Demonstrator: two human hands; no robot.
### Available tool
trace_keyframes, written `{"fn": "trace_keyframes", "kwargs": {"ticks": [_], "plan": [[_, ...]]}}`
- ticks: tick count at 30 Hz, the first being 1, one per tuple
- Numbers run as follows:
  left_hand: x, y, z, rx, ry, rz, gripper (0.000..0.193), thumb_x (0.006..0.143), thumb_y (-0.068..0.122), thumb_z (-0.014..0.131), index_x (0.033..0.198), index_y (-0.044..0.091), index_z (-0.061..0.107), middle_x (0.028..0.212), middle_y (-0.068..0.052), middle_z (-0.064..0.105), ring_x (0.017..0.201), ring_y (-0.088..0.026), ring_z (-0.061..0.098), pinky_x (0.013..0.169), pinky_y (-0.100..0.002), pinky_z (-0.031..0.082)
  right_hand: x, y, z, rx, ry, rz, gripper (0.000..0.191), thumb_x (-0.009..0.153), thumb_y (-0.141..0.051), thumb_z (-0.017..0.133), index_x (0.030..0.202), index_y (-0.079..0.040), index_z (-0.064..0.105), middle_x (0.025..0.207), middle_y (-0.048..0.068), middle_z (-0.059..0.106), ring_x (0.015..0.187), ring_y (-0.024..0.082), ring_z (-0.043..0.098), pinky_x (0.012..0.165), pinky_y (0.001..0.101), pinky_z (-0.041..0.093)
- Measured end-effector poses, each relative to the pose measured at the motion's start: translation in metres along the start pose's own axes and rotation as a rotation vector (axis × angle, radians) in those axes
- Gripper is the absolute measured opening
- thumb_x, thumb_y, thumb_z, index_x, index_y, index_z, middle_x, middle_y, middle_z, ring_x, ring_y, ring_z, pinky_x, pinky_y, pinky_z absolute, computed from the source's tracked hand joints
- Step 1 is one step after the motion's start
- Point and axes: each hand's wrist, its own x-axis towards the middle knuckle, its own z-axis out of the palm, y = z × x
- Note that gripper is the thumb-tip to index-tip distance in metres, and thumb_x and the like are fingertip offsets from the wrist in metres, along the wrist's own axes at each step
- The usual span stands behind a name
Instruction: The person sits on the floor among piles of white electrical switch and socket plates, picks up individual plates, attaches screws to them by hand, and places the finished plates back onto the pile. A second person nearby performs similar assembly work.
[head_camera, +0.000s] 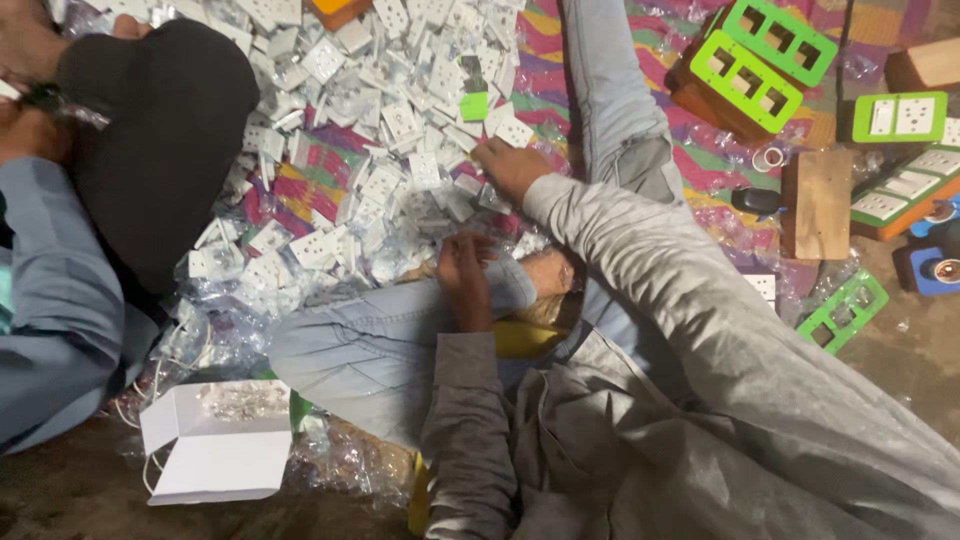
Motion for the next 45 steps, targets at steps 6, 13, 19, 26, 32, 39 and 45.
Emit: {"fn": "trace_keyframes", "kwargs": {"ticks": [6,13,19,26,32,39,45], "plan": [[0.013,-0.029,-0.004,-0.01,-0.034,0.018,0.03,0.106,0.03,0.052,0.094,0.006,0.064,0.084,-0.005,0.074,0.066,-0.013,0.066,0.06,-0.026,0.047,-0.002,0.02,0.003,0.212,0.002,0.244,0.036,0.09,-0.027,0.074,0.117,-0.008,0.06,0.103,0.018,0.069,0.092,0.037,0.067,0.077,0.0477,0.051],[0.01,-0.028,-0.002,-0.136,-0.138,0.116,0.037,0.105,0.032,0.059,0.131,0.007,0.05,0.116,-0.004,0.061,0.096,-0.014,0.067,0.073,-0.029,0.058,-0.053,0.017,0.007,1.18,-0.136,0.334,0.038,0.099,-0.039,0.067,0.115,-0.004,0.068,0.089,0.005,0.068,0.074,0.014,0.057,0.063,0.0299,0.046],[0.002,0.016,0.005,-0.386,-0.192,-0.18,0.043,0.109,0.036,0.054,0.132,0.001,0.058,0.105,-0.007,0.068,0.085,-0.014,0.065,0.069,-0.025,0.051,-0.124,-0.021,-0.031,1.355,-0.088,0.41,0.03,0.102,-0.02,0.057,0.129,-0.008,0.062,0.091,0.003,0.061,0.068,0.01,0.056,0.057,0.0266,0.047],[-0.003,0.055,0.009,-0.273,-0.007,-0.313,0.053,0.107,0.046,0.049,0.095,0.001,0.073,0.071,-0.004,0.067,0.052,-0.01,0.056,0.047,-0.025,0.039,-0.165,-0.077,-0.073,0.69,0.245,-0.191,0.033,0.104,-0.014,0.066,0.136,-0.004,0.065,0.109,0.015,0.074,0.089,0.024,0.075,0.078,0.0364,0.058],[-0.016,0.06,0.015,-0.085,-0.033,-0.076,0.063,0.107,0.052,0.043,0.075,0.004,0.068,0.059,-0.007,0.067,0.041,-0.013,0.054,0.039,-0.027,0.038,-0.16,-0.095,-0.091,0.518,0.267,-0.092,0.033,0.098,-0.011,0.066,0.13,-0.009,0.071,0.096,0.016,0.074,0.079,0.029,0.073,0.07,0.0382,0.056],[-0.015,0.048,0.015,-0.189,0.0,0.013,0.057,0.11,0.044,0.046,0.08,0.001,0.066,0.062,-0.008,0.067,0.043,-0.016,0.057,0.04,-0.029,0.041,-0.164,-0.094,-0.082,0.438,0.272,-0.082,0.032,0.093,-0.011,0.07,0.125,-0.013,0.074,0.084,0.014,0.071,0.067,0.028,0.068,0.06,0.0396,0.053],[-0.018,0.041,0.014,0.271,0.031,0.294,0.05,0.109,0.037,0.044,0.095,-0.003,0.068,0.059,-0.009,0.062,0.046,-0.016,0.063,0.041,-0.032,0.046,-0.166,-0.093,-0.063,0.453,0.353,-0.089,0.031,0.095,-0.012,0.07,0.125,-0.013,0.073,0.085,0.012,0.07,0.07,0.028,0.068,0.062,0.0396,0.054]]}}
